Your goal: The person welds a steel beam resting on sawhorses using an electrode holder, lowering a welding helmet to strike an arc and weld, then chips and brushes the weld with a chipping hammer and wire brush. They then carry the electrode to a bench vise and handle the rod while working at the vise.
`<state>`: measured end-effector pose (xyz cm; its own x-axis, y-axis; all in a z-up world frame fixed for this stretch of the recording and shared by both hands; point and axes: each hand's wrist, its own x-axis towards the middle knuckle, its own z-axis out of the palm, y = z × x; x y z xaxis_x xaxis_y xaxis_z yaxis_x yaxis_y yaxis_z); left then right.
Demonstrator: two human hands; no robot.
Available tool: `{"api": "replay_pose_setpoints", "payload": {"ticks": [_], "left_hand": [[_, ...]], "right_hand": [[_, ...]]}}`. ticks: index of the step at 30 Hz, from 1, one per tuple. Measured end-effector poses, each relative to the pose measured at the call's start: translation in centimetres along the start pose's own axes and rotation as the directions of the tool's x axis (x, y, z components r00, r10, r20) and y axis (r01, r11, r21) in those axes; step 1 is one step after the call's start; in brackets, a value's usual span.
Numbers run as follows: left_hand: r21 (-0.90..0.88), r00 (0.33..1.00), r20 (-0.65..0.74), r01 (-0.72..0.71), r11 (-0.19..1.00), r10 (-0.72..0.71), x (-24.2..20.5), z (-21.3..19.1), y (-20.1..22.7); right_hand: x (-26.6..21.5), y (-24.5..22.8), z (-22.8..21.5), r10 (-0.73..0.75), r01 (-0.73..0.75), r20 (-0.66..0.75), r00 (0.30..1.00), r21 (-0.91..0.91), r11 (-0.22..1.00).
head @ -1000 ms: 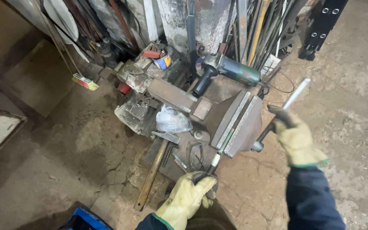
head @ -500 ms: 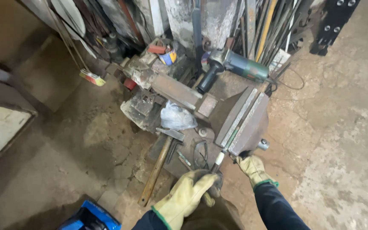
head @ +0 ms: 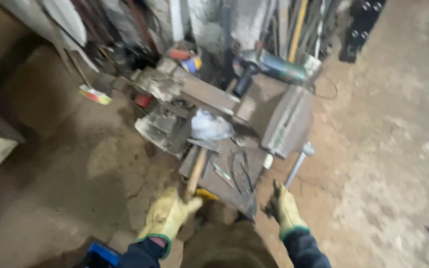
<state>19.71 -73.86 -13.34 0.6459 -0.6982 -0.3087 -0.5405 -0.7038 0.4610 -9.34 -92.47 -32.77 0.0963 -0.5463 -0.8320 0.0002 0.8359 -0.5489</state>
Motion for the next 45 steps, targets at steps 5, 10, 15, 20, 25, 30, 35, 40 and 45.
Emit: {"api": "replay_pose_setpoints", "payload": {"ticks": [5, 10, 15, 20, 25, 30, 35, 40, 45], "left_hand": [[0.251, 0.878, 0.454, 0.034, 0.967, -0.149, 2.7, 9.6, -9.0], [-0.052, 0.973, 0.191, 0.141, 0.989, -0.129, 0.9, 9.8, -9.5], [-0.027, 0.971, 0.175, 0.172, 0.985, -0.165, -4.5, 8.5, -9.9], [-0.823, 0.789, 0.233, -0.151, 0.548, 0.568, -7.0, 2.8, -5.1], [-0.459, 0.632, 0.225, -0.602, 0.653, 0.741, -4.8, -5.5, 1.3], [-0.252, 0.796, -0.039, -0.593, 0.765, 0.604, 2.8, -1.1, 1.6], [-0.096, 0.707, -0.235, -0.7, 0.708, 0.667, 5.0, 0.9, 1.8], [-0.1, 0.778, -0.22, -0.618, 0.78, 0.588, 5.1, -1.3, 1.6], [-0.053, 0.778, -0.234, -0.608, 0.792, 0.582, 6.3, 0.5, -0.3]], "right_hand": [[-4.1, -3.5, 0.8, -0.06, 0.092, 0.102, 0.993, -0.34, 0.936], [-11.0, -3.5, 1.7, -0.022, 0.166, 0.167, 0.986, -0.986, -0.022], [-18.2, -0.1, 6.5, 0.048, 0.575, 0.578, 0.815, -0.794, -0.196], [-27.4, 0.7, 13.8, -0.515, 0.588, 0.508, 0.691, 0.021, 0.809], [-18.4, 9.6, 4.7, -0.646, 0.655, -0.112, 0.755, 0.12, 0.746], [-17.5, 8.7, 4.4, -0.609, 0.607, -0.13, 0.783, 0.377, 0.7], [-17.7, 7.5, 6.2, -0.584, 0.595, -0.128, 0.802, 0.262, 0.76], [-20.7, 3.1, 3.4, -0.63, 0.649, -0.158, 0.761, 0.145, 0.747], [-19.5, 3.4, -1.1, -0.678, 0.47, -0.134, 0.723, -0.624, 0.624]]}}
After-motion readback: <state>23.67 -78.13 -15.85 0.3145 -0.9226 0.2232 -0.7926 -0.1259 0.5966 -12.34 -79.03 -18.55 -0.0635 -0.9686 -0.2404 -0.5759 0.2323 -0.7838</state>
